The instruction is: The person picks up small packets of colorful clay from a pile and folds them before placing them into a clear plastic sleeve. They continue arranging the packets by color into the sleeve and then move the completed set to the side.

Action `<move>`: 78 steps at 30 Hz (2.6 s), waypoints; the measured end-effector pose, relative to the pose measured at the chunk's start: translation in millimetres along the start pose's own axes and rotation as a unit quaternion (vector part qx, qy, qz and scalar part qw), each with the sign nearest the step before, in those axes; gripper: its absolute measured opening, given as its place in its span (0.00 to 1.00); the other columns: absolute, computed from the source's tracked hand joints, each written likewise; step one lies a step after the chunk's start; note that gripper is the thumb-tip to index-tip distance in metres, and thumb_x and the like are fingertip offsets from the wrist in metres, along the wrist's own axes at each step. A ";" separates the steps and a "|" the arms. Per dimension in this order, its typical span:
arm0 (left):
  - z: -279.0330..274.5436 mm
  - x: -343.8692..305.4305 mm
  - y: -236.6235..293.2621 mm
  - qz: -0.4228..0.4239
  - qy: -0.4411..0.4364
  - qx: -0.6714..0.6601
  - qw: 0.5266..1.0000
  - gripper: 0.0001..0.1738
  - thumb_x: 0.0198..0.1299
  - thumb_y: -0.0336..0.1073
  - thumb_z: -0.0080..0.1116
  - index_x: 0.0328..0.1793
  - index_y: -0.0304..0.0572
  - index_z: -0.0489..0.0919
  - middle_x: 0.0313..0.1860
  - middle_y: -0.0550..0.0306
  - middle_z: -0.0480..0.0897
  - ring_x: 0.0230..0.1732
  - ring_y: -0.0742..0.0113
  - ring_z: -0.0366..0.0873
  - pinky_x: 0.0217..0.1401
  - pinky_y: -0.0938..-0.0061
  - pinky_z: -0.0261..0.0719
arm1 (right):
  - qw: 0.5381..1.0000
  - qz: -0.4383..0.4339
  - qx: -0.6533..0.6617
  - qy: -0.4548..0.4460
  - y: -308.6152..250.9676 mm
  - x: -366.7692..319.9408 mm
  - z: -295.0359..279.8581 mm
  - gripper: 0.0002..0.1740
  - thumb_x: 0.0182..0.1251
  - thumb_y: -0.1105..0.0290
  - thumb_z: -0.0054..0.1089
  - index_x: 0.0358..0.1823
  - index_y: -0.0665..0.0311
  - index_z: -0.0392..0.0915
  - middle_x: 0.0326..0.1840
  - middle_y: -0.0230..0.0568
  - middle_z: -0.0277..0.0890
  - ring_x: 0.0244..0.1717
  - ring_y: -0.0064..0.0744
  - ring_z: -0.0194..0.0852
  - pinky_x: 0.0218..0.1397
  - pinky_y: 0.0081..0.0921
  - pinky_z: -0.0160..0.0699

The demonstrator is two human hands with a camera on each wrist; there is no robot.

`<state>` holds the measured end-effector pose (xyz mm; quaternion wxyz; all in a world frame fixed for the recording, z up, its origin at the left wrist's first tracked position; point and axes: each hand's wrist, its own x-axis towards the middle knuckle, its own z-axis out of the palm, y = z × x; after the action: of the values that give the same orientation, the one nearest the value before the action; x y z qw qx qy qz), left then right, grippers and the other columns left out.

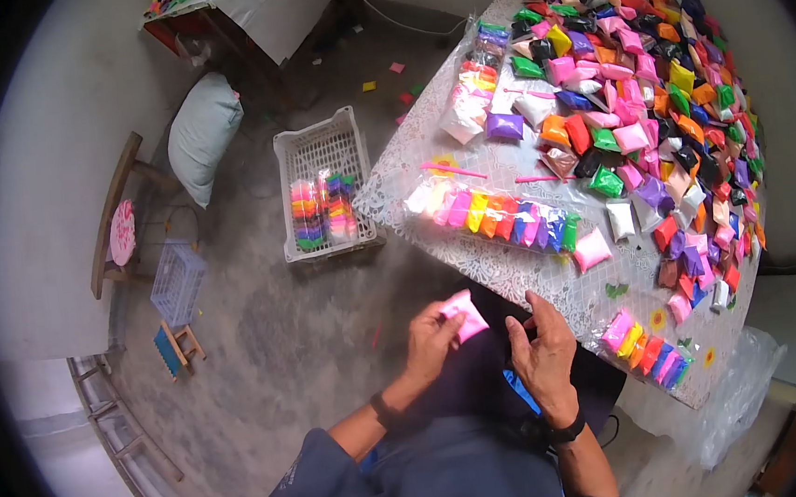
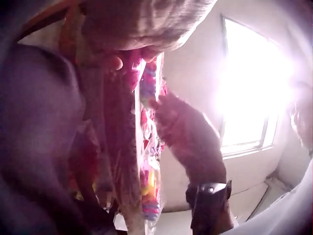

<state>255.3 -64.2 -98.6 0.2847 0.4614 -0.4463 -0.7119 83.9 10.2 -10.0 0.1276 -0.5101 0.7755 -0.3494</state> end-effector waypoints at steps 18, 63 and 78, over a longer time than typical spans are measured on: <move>-11.9 42.2 45.1 0.022 0.048 -0.159 0.986 0.24 0.77 0.41 0.52 0.72 0.35 0.77 0.39 0.63 0.85 0.33 0.78 0.77 0.37 0.82 0.74 | 0.895 0.253 0.345 -0.123 -22.9 45.1 75.3 0.17 0.71 0.62 0.66 0.40 0.74 0.86 0.25 0.31 0.80 0.26 0.16 0.72 0.29 0.19 0.67; 2.6 25.0 47.2 -0.024 -0.002 -0.252 0.967 0.17 0.64 0.27 0.66 0.57 0.25 0.78 0.44 0.50 0.86 0.43 0.65 0.85 0.49 0.72 0.84 | 0.789 0.316 0.522 -0.067 -17.6 2.3 74.1 0.09 0.69 0.73 0.66 0.45 0.71 0.86 0.29 0.29 0.80 0.26 0.15 0.70 0.29 0.17 0.67; 23.4 -10.5 42.1 -0.021 -0.033 -0.216 0.976 0.28 0.62 0.28 0.68 0.68 0.30 0.75 0.52 0.40 0.86 0.45 0.63 0.85 0.46 0.73 0.81 | 0.765 0.310 0.557 -0.090 -13.4 -21.4 42.5 0.09 0.69 0.69 0.69 0.38 0.70 0.87 0.28 0.28 0.81 0.25 0.13 0.69 0.27 0.15 0.64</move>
<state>238.1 -65.5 -52.5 0.3477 0.3742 -0.2815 -0.8123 126.4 8.4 -35.2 0.5601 -0.1100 0.5457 -0.6136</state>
